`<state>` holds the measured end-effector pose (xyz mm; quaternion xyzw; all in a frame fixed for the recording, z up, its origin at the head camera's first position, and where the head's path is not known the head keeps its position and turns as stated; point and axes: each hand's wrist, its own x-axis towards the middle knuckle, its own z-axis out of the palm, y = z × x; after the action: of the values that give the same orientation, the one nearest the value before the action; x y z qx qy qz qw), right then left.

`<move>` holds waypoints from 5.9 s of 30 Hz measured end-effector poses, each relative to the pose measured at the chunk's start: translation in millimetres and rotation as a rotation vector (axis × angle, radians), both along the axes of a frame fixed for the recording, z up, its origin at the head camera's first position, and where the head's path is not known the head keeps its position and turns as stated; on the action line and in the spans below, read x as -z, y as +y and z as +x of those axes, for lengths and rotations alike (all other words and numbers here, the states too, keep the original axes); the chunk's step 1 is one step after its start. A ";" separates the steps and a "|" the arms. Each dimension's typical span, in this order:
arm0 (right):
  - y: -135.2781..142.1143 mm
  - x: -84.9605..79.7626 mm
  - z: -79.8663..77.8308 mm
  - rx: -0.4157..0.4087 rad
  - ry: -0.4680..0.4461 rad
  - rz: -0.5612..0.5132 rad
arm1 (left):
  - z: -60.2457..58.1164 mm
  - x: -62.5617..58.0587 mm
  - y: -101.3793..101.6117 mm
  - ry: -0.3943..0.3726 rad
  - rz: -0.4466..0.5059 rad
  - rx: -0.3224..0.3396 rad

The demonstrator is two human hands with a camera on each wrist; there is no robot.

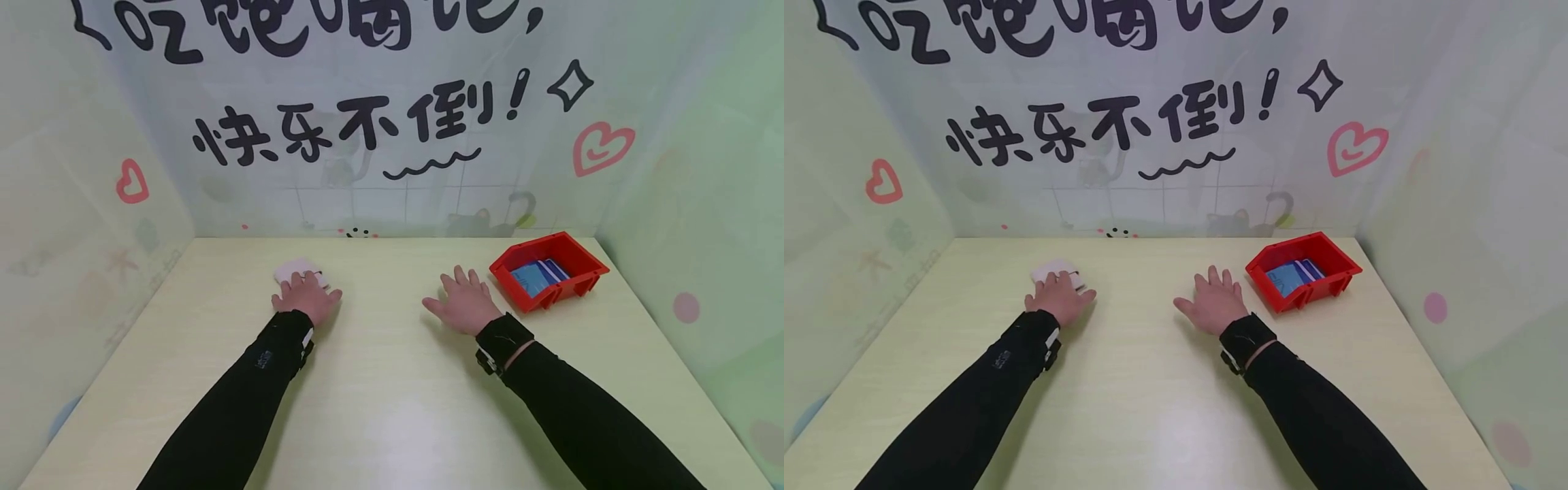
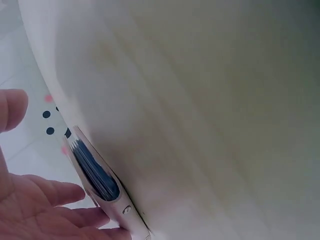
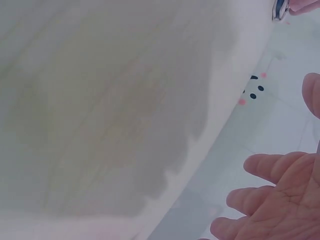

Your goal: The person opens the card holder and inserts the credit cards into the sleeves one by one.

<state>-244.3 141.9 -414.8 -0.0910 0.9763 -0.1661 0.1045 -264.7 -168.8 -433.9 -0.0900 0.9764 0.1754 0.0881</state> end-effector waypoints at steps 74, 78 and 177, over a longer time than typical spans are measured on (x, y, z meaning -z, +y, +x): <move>11.2 -3.7 11.4 -0.011 0.027 -0.064 | 97.3 -25.2 110.1 0.039 -0.087 0.592; 10.6 -3.3 10.5 0.034 0.036 -0.092 | 95.4 -25.3 105.9 0.046 -0.064 0.576; 26.8 -27.5 29.4 0.093 0.236 -0.294 | 91.0 -19.9 97.3 0.041 -0.051 0.492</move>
<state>-214.9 168.6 -387.2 -0.0787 0.9502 -0.2998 -0.0329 -173.6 -71.5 -414.0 0.1521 0.9746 0.1259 0.1059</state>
